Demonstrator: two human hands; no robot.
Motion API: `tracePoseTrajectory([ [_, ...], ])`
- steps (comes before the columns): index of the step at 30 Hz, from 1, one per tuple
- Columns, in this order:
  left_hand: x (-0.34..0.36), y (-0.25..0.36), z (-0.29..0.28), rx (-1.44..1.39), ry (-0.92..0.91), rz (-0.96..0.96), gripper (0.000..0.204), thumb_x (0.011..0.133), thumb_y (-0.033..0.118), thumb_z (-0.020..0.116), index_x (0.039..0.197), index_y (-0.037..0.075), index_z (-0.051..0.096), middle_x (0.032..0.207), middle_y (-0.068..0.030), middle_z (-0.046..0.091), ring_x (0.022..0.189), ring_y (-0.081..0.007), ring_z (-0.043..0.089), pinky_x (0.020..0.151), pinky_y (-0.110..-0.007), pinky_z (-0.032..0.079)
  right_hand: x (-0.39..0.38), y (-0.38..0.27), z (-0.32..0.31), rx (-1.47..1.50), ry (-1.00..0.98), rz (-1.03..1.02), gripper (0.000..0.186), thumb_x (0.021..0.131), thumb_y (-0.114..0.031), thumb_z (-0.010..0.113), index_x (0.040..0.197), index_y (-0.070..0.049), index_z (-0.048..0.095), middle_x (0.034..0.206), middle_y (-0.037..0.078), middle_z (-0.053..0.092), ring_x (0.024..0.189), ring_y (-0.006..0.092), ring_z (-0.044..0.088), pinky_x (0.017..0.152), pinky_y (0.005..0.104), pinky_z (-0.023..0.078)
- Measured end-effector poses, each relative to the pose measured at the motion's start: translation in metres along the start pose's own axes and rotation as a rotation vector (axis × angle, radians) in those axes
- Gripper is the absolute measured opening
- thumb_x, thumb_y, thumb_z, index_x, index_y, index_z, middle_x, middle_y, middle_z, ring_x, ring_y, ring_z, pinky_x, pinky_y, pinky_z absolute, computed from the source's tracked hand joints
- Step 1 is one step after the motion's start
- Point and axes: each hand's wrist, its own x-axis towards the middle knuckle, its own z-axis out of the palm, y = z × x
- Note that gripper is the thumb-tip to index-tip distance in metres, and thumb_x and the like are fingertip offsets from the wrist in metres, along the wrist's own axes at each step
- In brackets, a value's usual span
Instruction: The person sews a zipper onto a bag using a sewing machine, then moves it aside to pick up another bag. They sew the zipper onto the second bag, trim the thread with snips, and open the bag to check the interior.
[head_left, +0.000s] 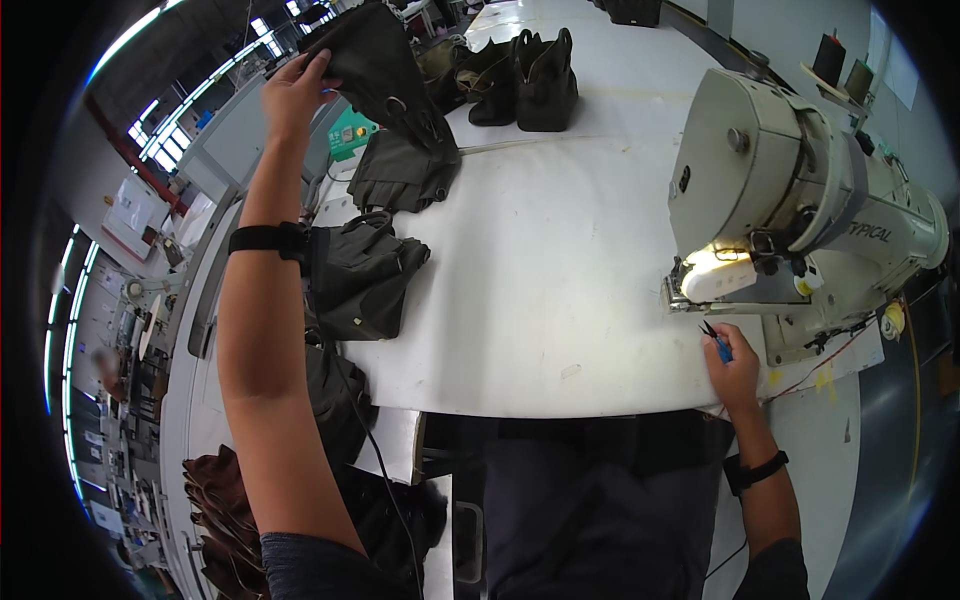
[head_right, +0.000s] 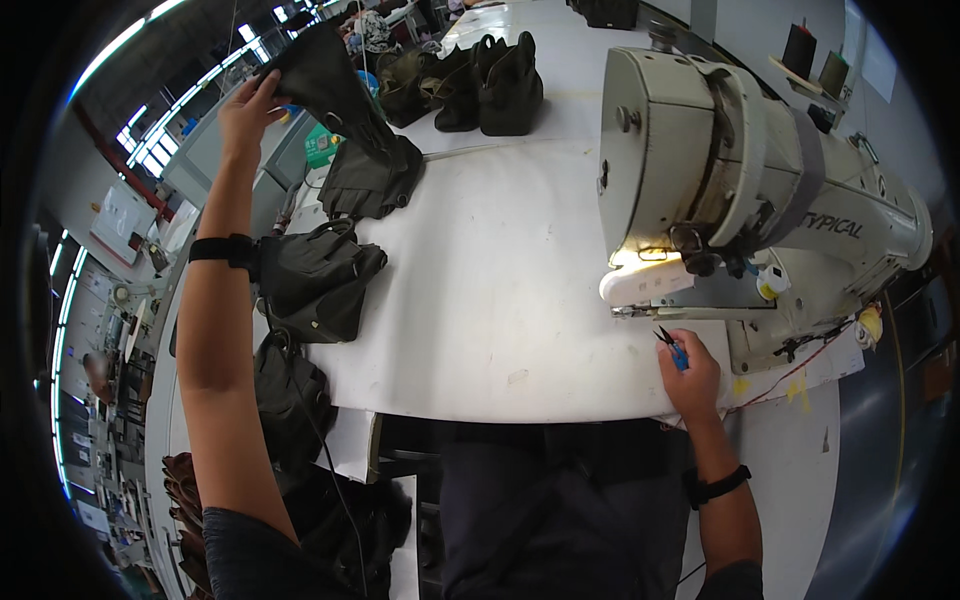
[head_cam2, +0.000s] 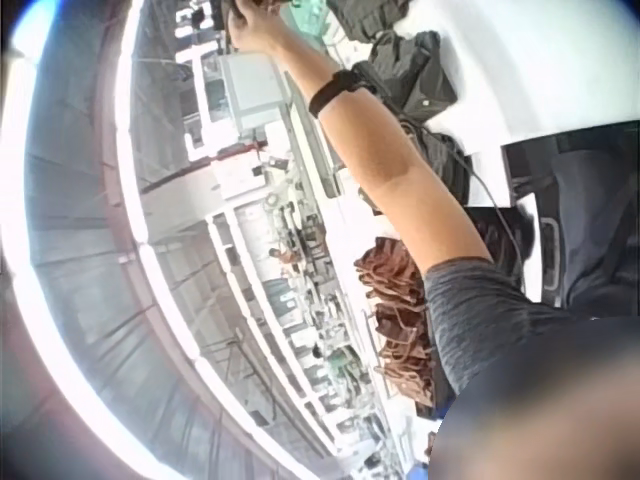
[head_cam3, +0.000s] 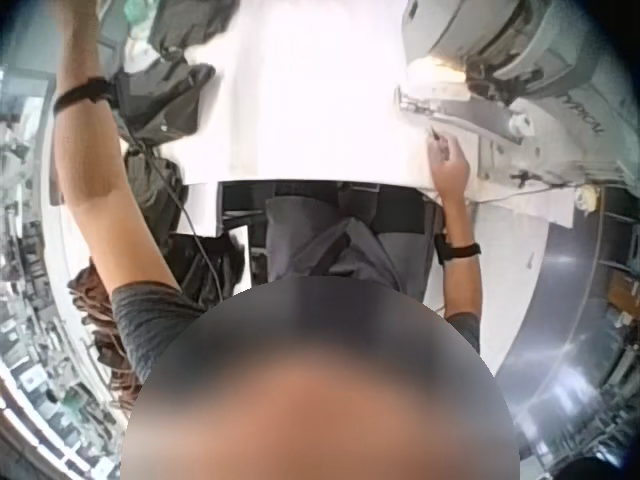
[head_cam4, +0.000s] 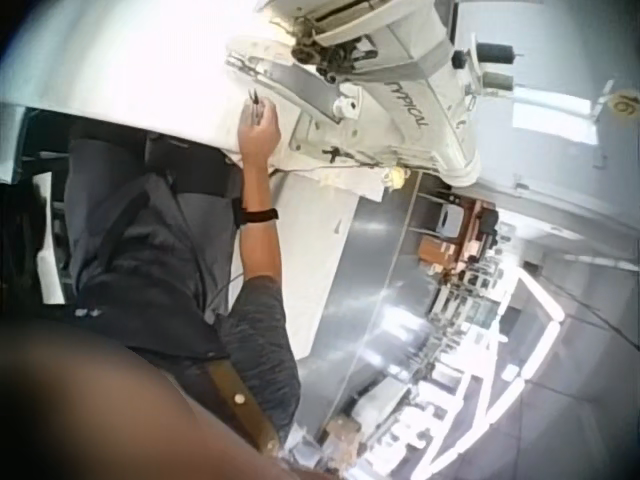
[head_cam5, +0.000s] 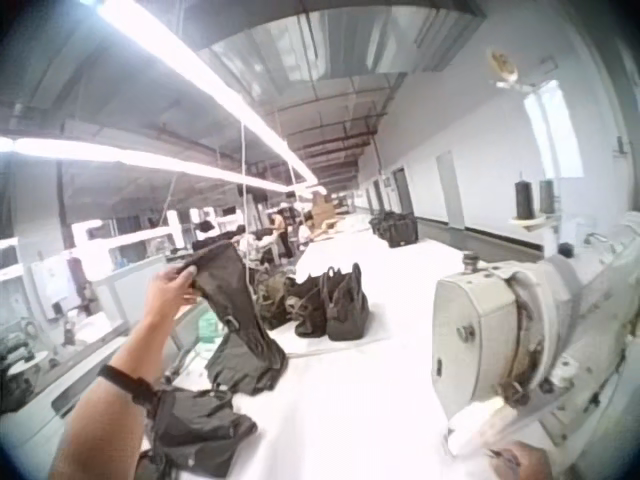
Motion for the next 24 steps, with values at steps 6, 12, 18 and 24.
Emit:
tracePoseTrajectory([
  [6, -0.017, 0.007, -0.054, 0.330, -0.370, 0.483, 0.046, 0.101, 0.027, 0.073, 0.138, 0.000, 0.064, 0.129, -0.0102, 0.073, 0.118, -0.0237, 0.070, 0.097, -0.036, 0.058, 0.000, -0.008, 0.003, 0.046, -0.001, -0.003, 0.026, 0.093, -0.024, 0.078, 0.110, -0.007, 0.071, 0.092, 0.013, 0.076, 0.083, 0.0291, 0.075, 0.076, 0.0370, 0.058],
  [12, -0.154, -0.015, -0.061, 0.048, -0.467, 0.200, 0.047, 0.104, 0.030, 0.066, 0.140, -0.001, 0.062, 0.133, -0.0113, 0.070, 0.121, -0.0258, 0.069, 0.100, -0.038, 0.056, 0.000, 0.000, -0.007, 0.064, 0.009, 0.054, 0.028, 0.093, -0.028, 0.077, 0.111, -0.007, 0.070, 0.096, 0.014, 0.076, 0.088, 0.0319, 0.075, 0.078, 0.0389, 0.058],
  [18, -0.200, -0.027, -0.086, -0.124, -0.448, -0.196, 0.049, 0.108, 0.034, 0.058, 0.142, -0.002, 0.059, 0.138, -0.0127, 0.068, 0.125, -0.0284, 0.067, 0.105, -0.040, 0.053, 0.001, -0.002, 0.003, 0.079, 0.013, -0.010, 0.029, 0.094, -0.031, 0.077, 0.110, -0.008, 0.070, 0.096, 0.014, 0.076, 0.089, 0.0355, 0.074, 0.078, 0.0409, 0.059],
  [24, -0.237, -0.055, -0.068, -0.320, -0.400, -0.614, 0.053, 0.112, 0.037, 0.049, 0.145, -0.003, 0.056, 0.142, -0.0141, 0.065, 0.128, -0.0309, 0.065, 0.109, -0.042, 0.051, 0.001, -0.001, -0.005, 0.036, 0.024, 0.018, 0.031, 0.094, -0.033, 0.077, 0.112, -0.009, 0.070, 0.098, 0.014, 0.077, 0.091, 0.0323, 0.075, 0.080, 0.0388, 0.058],
])
